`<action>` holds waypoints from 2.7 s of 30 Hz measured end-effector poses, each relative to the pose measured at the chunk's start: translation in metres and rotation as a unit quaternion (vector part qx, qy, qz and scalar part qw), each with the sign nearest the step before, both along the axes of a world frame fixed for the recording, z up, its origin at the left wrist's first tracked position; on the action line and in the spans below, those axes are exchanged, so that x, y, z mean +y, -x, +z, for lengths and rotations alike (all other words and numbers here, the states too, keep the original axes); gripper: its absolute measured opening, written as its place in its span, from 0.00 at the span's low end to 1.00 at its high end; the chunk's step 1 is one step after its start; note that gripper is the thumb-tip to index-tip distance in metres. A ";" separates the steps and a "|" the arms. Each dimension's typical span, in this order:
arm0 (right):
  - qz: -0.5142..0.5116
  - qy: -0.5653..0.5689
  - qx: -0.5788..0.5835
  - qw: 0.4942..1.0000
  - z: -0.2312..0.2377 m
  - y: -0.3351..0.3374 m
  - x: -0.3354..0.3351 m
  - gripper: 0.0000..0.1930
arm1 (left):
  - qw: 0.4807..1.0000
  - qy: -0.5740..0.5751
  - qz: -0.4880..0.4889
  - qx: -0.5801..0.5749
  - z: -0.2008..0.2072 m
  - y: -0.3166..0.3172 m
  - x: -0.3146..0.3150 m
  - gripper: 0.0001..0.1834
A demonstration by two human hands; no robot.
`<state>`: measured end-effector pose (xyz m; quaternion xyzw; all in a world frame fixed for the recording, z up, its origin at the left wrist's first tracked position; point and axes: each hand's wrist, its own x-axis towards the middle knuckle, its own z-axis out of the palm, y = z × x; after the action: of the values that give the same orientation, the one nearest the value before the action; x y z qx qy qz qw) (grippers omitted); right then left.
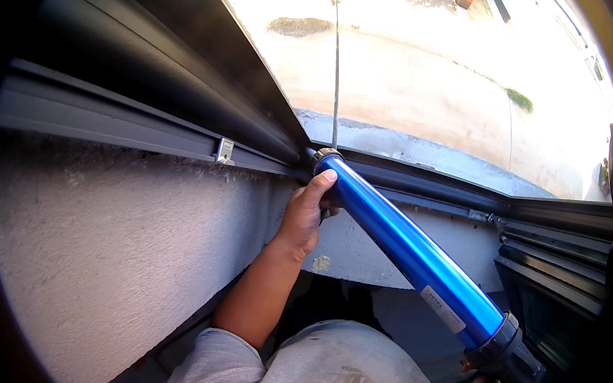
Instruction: The person walks through a room under construction and applies sealant along the edges of window frames using a caulking gun. The person moves between windows, opens them, and applies sealant to the frame joints.
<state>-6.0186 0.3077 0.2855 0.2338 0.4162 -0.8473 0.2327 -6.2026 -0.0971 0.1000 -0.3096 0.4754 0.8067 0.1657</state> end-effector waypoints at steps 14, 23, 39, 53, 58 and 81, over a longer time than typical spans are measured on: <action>0.013 0.000 -0.001 1.000 0.001 0.001 -0.008 0.36 | 1.000 -0.007 -0.013 0.004 -0.011 0.001 -0.004 0.32; 0.020 -0.001 0.004 1.000 0.006 0.003 -0.005 0.36 | 1.000 0.011 -0.007 0.005 -0.009 -0.004 -0.001 0.32; 0.099 -0.035 0.004 0.994 0.045 0.042 0.023 0.36 | 0.999 0.049 -0.003 0.016 0.008 -0.005 0.007 0.40; 0.245 -0.081 0.015 0.966 0.078 0.124 0.027 0.36 | 0.884 0.380 -0.157 0.224 0.020 -0.022 0.018 0.39; 0.200 -0.070 0.034 0.977 0.086 0.094 0.023 0.36 | 0.754 0.539 -0.251 0.281 0.021 -0.024 0.020 0.37; -0.047 0.042 0.081 0.995 0.088 -0.137 0.058 0.44 | 0.901 -0.309 -0.267 0.145 0.135 -0.135 0.160 0.43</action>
<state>-5.8819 0.3657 0.3735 0.1743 0.3862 -0.8902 0.1675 -6.0675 0.0633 0.2352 0.0162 0.2863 0.8747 0.3908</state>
